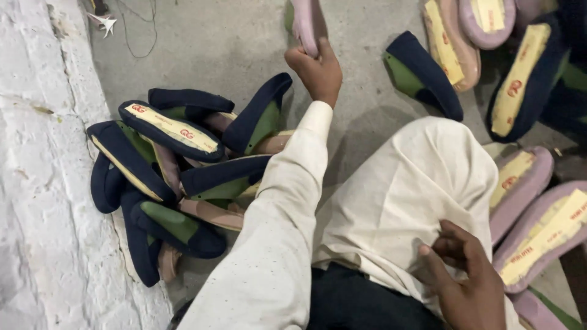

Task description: Manually attaching rubber soles to shoe uppers by aligning and pressing them together.

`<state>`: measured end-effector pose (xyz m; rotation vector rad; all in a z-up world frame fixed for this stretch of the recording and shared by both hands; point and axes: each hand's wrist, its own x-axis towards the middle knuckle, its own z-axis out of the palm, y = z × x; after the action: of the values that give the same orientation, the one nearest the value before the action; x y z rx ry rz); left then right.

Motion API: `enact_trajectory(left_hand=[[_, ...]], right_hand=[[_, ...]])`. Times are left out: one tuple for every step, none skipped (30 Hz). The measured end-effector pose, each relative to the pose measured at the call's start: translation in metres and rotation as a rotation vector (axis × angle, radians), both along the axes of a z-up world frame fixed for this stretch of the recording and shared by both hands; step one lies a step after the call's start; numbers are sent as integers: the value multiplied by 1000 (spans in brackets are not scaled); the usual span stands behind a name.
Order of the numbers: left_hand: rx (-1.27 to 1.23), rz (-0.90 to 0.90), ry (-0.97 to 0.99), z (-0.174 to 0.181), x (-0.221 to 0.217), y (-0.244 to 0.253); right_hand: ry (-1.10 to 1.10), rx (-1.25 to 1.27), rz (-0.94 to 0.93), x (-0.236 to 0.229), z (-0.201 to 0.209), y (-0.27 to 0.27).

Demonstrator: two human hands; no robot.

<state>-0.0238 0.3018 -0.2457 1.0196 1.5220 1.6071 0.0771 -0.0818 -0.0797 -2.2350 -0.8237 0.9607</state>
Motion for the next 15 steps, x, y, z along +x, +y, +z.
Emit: enact_trajectory(left_hand=[[-17, 8, 102, -23, -2, 8], [-40, 17, 209, -47, -7, 12], [-48, 24, 213, -50, -9, 6], [-122, 1, 188, -52, -7, 2], [-196, -22, 163, -54, -5, -3], [-200, -22, 163, -46, -1, -8], [-301, -51, 124, -38, 3, -15], [-402, -78, 86, -29, 5, -22], [-405, -75, 88, -23, 9, -31], [-438, -118, 88, -15, 14, -40], [-469, -162, 87, -6, 20, -49], [-467, -163, 88, 8, 22, -70], [-339, -279, 115, 23, 24, -92], [-206, -402, 139, 39, 29, -114], [-201, -410, 138, 59, 32, -135]], right_hand=[[-32, 10, -38, 0, -1, 3], [-58, 15, -74, 0, -2, 4], [-54, 8, -65, -3, -1, 6], [-79, -11, -130, -5, -1, 9], [-104, -29, -195, -7, -1, 11], [-104, -34, -194, -6, -5, 13], [-131, -6, -185, -6, -8, 14], [-156, 22, -174, -5, -11, 15], [-154, 18, -171, -9, -6, 21], [-132, 12, -181, -11, -1, 28], [-111, 6, -192, -14, 5, 34], [-110, 8, -193, -12, 2, 34], [-88, 46, -155, -10, -1, 34], [-70, 87, -123, -8, -3, 32], [-73, 91, -132, -6, -2, 32]])
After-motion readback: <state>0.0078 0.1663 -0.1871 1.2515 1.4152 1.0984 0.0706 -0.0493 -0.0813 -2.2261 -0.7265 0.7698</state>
